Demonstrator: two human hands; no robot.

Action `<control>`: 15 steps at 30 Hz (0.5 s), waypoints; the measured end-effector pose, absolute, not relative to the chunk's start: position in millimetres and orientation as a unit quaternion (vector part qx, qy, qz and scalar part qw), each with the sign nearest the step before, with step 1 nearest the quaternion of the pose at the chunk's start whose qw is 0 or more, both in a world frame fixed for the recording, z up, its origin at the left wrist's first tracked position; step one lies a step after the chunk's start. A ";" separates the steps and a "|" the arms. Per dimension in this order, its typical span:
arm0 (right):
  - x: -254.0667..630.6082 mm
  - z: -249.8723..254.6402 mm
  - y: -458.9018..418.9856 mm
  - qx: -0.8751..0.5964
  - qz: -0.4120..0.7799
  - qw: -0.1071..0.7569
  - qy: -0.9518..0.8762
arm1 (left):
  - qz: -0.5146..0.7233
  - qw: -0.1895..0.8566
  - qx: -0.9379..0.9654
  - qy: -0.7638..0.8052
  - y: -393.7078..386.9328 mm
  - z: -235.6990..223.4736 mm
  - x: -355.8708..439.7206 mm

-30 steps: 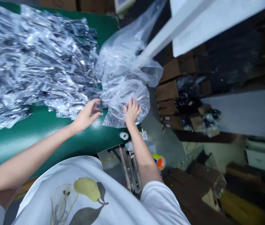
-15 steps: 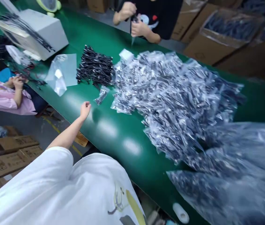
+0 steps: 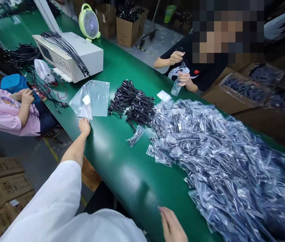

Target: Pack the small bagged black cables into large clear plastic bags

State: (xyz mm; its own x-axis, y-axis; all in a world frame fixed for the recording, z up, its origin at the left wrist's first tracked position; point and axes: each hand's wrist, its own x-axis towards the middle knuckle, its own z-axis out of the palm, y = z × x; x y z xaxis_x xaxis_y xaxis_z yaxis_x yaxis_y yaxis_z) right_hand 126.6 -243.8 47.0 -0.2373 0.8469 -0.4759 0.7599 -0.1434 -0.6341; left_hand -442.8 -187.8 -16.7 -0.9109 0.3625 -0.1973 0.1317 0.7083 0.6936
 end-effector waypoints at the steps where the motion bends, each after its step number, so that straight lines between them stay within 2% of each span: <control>1: 100.2 43.4 -246.4 -0.591 0.471 0.038 -0.654 | 0.367 0.172 0.138 0.904 -191.1 -17.1 -446.9; 4: 20.8 25.0 -248.4 -0.514 0.622 0.001 -0.591 | 0.407 0.220 0.138 0.876 -211.5 -11.0 -438.5; 7: -56.9 -0.4 -240.3 -0.451 0.796 -0.078 -0.395 | 0.452 0.290 0.134 0.833 -261.4 3.8 -400.1; 10: -132.7 -22.4 -227.2 -0.402 0.868 -0.139 -0.258 | 0.525 0.455 0.094 0.713 -344.0 25.4 -354.2; 12: -177.5 -34.5 -217.5 -0.410 0.872 -0.125 -0.237 | 0.510 0.519 0.051 0.683 -405.6 42.6 -333.6; 15: -223.8 -49.9 -200.4 -0.469 0.846 -0.023 -0.254 | 0.424 0.542 0.042 0.724 -481.0 65.4 -325.7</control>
State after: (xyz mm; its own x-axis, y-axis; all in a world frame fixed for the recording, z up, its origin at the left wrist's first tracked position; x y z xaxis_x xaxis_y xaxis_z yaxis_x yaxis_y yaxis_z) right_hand -223.8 -200.4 -49.9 -0.5592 0.2000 -0.8045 0.2763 -0.8700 -0.4084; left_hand -325.7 -481.0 65.4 -0.4081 0.5213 -0.7495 -0.3990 0.6366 0.6600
